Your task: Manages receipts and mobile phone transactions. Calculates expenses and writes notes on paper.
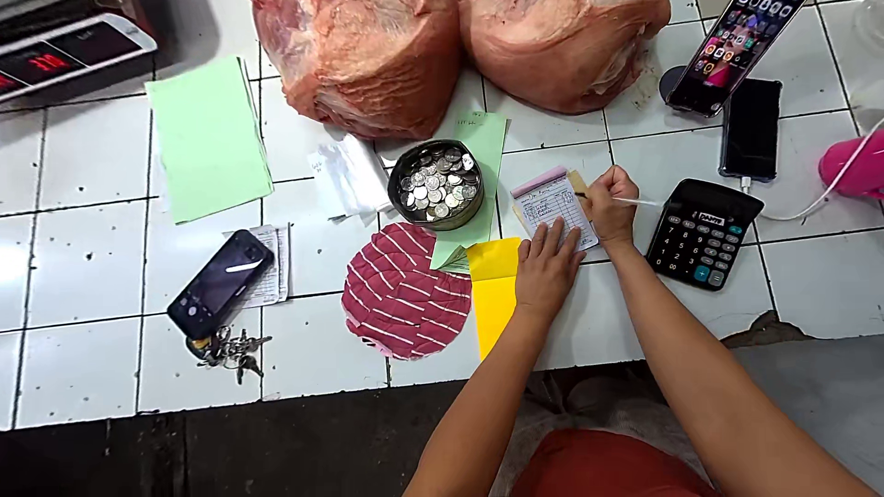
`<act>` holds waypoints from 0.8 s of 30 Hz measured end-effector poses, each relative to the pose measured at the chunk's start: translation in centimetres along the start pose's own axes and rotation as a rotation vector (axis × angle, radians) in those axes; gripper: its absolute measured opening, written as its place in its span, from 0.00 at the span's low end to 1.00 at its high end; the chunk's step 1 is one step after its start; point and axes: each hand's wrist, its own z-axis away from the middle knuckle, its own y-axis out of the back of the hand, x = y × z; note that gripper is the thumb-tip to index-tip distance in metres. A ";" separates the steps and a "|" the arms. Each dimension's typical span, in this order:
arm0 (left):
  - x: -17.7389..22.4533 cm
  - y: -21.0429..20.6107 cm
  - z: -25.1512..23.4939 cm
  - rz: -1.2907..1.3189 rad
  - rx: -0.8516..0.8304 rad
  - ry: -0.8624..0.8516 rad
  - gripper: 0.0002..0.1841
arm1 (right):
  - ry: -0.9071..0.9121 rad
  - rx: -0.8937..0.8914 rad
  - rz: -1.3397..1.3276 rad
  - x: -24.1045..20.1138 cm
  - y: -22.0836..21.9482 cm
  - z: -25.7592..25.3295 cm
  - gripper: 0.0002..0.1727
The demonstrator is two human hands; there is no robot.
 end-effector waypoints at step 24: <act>-0.1 0.3 -0.2 -0.006 -0.040 -0.027 0.21 | 0.081 0.176 0.115 0.1 -1.1 -0.4 0.13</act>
